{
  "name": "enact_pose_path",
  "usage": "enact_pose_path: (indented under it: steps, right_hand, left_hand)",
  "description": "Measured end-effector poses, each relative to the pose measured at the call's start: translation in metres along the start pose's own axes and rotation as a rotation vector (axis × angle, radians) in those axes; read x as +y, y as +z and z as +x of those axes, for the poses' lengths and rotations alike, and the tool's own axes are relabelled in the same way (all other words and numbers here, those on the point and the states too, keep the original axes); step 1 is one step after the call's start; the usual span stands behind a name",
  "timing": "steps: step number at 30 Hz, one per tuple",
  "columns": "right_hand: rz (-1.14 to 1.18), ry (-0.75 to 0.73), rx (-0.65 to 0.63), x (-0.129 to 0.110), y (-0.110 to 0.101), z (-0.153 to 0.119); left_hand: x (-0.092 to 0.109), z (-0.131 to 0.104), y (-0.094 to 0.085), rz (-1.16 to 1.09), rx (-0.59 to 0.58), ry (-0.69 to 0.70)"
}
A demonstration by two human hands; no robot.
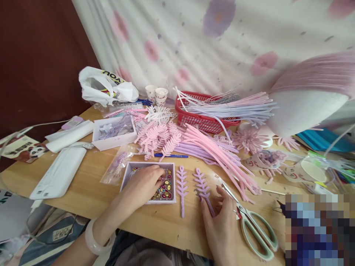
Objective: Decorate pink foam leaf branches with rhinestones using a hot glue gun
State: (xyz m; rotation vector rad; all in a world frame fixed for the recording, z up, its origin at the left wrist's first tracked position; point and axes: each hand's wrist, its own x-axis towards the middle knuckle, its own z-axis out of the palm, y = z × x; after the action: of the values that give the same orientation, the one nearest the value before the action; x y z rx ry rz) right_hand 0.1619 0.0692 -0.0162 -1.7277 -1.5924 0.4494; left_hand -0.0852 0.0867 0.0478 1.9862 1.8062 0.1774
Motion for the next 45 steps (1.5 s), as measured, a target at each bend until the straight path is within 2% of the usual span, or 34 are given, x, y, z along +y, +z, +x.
enact_pose_path:
  steps: [8,12,16,19,22,25,26,29,33,35,38,41,45]
  right_hand:
    - [-0.023,-0.006,-0.175,0.009,-0.017,-0.002]
    - [-0.139,-0.02,-0.277,0.009,-0.022,-0.001]
    - [-0.242,-0.108,-0.222,0.007,-0.024,-0.003]
    - [-0.202,-0.131,-0.209,0.005,-0.026,-0.003]
    - [-0.064,-0.077,-0.232,0.0,-0.03,-0.001]
    - [0.08,-0.077,-0.185,-0.007,-0.034,-0.001]
    - [0.116,-0.105,-0.145,-0.01,-0.035,-0.001]
    - [0.213,-0.17,-0.02,-0.019,-0.036,-0.005]
    - [0.355,-0.123,0.036,-0.028,-0.032,-0.014]
    - [0.43,-0.123,0.067,-0.03,-0.029,-0.017]
    - [0.504,-0.187,0.092,-0.03,-0.025,-0.017]
    - [0.528,-0.294,0.071,-0.029,-0.022,-0.015]
    - [0.557,-0.247,0.14,-0.031,-0.015,-0.016]
  left_hand:
    - [0.002,-0.003,-0.004,0.001,0.013,-0.018]
    - [0.001,-0.004,-0.002,-0.013,0.024,-0.005]
    - [-0.001,-0.002,-0.002,-0.026,0.037,0.004]
    - [-0.005,-0.003,-0.008,-0.092,0.08,0.0]
    - [-0.005,-0.009,-0.017,-0.365,0.277,-0.032]
    - [0.009,-0.012,-0.019,-0.83,0.467,-0.126]
    - [0.018,-0.011,-0.018,-1.01,0.486,-0.173]
    - [0.049,-0.001,-0.008,-1.467,0.446,-0.271]
    - [0.086,0.013,0.005,-1.835,0.499,-0.244]
    - [0.097,0.018,0.008,-1.999,0.457,-0.261]
    - [0.107,0.022,0.008,-2.166,0.298,-0.34]
    - [0.114,0.024,0.009,-2.234,0.19,-0.404]
    - [0.12,0.027,0.014,-2.236,0.098,-0.426]
